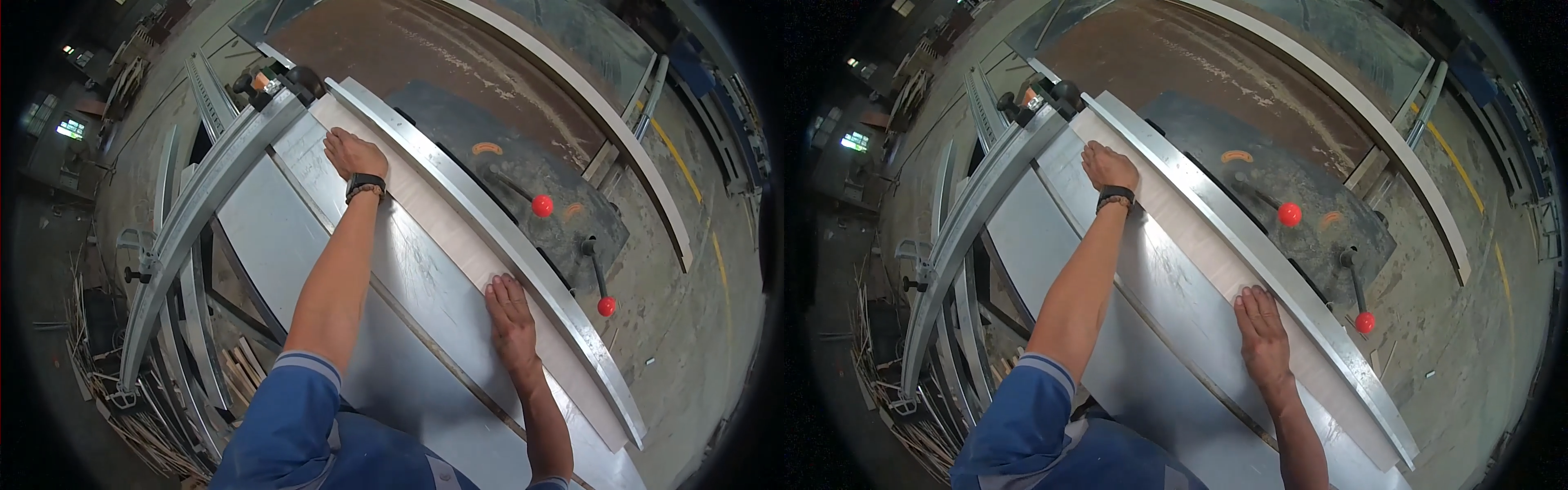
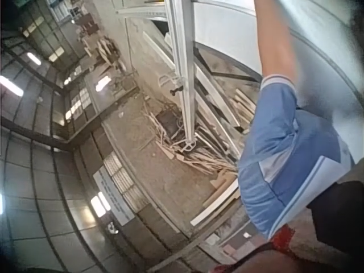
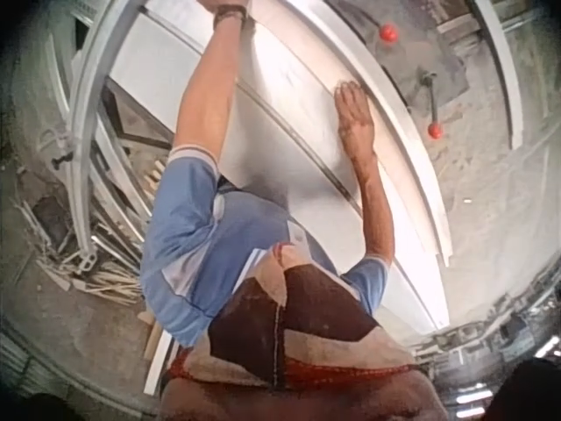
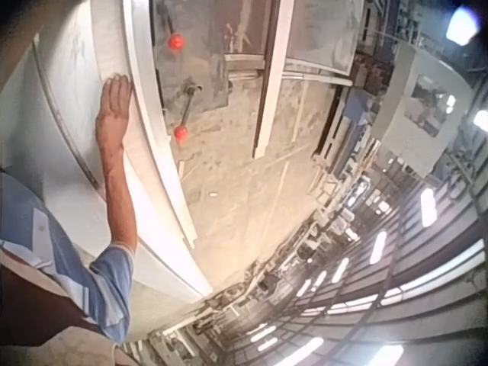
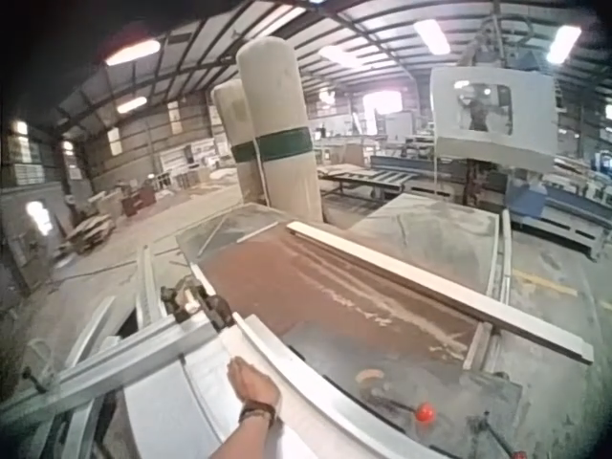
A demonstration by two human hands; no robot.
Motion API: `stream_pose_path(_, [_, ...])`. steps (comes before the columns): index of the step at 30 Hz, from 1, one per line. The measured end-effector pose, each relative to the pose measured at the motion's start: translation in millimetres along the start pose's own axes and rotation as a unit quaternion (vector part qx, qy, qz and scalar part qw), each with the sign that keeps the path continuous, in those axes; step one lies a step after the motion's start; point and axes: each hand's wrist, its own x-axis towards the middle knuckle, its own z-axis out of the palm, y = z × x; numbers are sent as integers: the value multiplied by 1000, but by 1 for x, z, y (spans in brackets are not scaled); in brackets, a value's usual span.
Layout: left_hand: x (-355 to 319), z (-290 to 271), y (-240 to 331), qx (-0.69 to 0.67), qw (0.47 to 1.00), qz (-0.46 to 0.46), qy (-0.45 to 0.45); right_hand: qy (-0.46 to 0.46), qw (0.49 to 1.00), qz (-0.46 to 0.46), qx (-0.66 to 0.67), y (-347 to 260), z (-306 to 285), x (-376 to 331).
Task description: Operate a sliding table saw to cut thin wood strips from a larger piece of wood.
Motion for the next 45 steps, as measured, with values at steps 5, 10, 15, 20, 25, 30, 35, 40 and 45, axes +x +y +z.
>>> stream_pose_path(5, [1,0,-8,5,1000,-3,-14,-11,1000,-3,10,1,7,0])
stream_pose_path(10, [7,2,-16,1,999,-16,-37,-11,1000,-6,19,1,15,0])
stream_pose_path(15, [19,9,-24,6,998,-28,-48,-12,1000,-5,19,-1,25,7])
stream_pose_path(20, [31,18,-29,0,998,-29,-50,-16,1000,-13,1,-2,36,20])
stream_pose_path(25, [47,30,-40,7,999,-31,-40,-11,1000,-14,5,-8,49,38])
stream_pose_path(30, [65,43,-56,3,998,-43,-37,-20,1000,-18,-1,-17,59,57])
stream_pose_path(35, [78,50,-65,15,997,-56,-50,-25,1000,-16,-6,-26,71,74])
stream_pose_path(40, [92,60,-75,1,996,-67,-60,-25,1000,-7,-15,-36,80,93])
stream_pose_path(45, [114,71,-100,18,997,-62,-41,-25,1000,-13,-6,-48,93,114])
